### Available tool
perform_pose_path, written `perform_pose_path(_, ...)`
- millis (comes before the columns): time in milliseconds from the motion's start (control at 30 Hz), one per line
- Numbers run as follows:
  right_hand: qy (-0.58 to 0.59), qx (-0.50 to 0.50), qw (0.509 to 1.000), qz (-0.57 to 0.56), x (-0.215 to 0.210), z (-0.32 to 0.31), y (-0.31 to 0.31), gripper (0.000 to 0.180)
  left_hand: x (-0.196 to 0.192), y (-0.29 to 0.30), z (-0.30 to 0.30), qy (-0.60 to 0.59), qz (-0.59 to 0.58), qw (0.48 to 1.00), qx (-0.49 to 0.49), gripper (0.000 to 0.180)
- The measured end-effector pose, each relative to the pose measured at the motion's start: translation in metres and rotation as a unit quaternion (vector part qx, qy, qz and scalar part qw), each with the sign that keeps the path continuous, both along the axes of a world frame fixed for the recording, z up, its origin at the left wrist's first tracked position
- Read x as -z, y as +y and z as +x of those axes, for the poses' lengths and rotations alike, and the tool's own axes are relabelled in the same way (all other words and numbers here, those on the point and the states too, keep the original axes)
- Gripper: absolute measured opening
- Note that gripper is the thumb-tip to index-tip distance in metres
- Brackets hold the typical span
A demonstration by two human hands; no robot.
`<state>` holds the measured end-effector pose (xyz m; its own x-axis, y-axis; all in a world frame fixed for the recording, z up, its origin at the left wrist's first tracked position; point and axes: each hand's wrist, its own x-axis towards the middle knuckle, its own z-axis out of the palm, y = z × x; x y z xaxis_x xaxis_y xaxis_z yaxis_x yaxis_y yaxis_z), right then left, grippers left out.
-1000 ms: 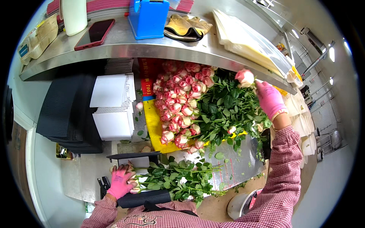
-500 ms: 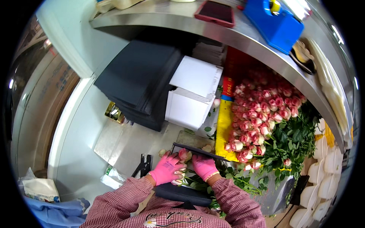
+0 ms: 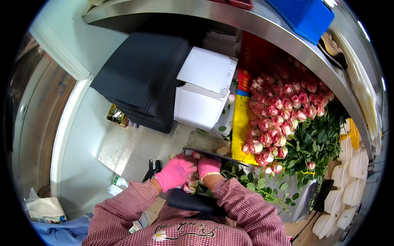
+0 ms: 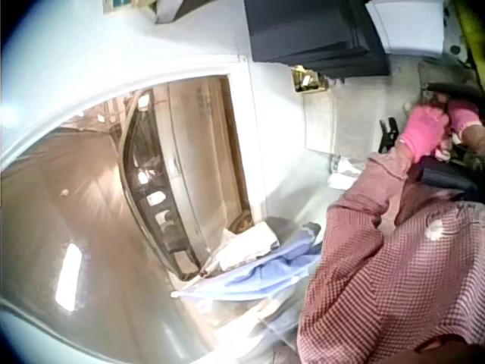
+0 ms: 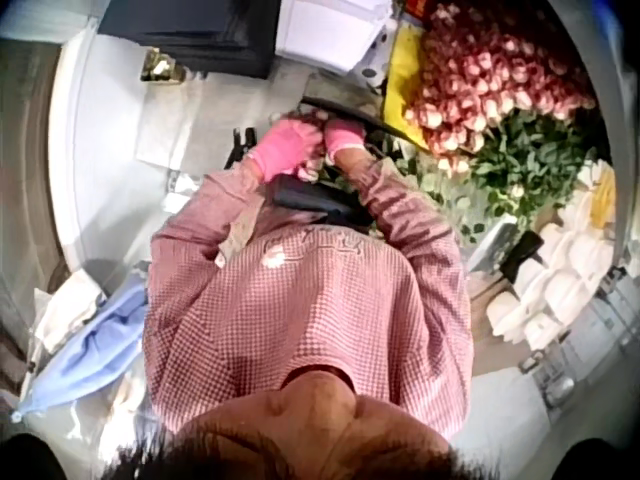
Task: The person selects pink roses and green foliage from a workstation, trims the stems using shears, and arranges them into small black boxes lined with white paper. The person then seals the boxes with tape and places them on the counter.
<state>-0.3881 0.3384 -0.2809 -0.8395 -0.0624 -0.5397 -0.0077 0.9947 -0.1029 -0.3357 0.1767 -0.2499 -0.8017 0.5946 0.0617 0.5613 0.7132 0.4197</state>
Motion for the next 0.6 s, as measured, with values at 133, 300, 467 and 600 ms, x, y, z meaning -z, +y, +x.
perform_pose_path(133, 0.030, -0.116, 0.992, 0.038, -0.019, -0.008, 0.009, 0.023, -0.008, -0.003, -0.029, -0.015, -0.031, 0.999, 0.037, 0.029)
perform_pose_path(300, 0.190, -0.328, 0.893, -0.244, -0.205, -0.064, 0.009, 0.021, 0.014, -0.024, -0.031, -0.054, -0.020, 0.998, 0.014, 0.046)
perform_pose_path(467, 0.412, -0.232, 0.873, -0.118, -0.180, -0.225, 0.016, 0.091, -0.010, -0.017, -0.055, -0.084, 0.032, 0.996, 0.015, 0.039)
perform_pose_path(600, 0.359, -0.272, 0.892, -0.035, -0.103, -0.217, 0.013, 0.076, -0.001, -0.012, -0.020, -0.014, 0.046, 0.998, 0.034, 0.036)
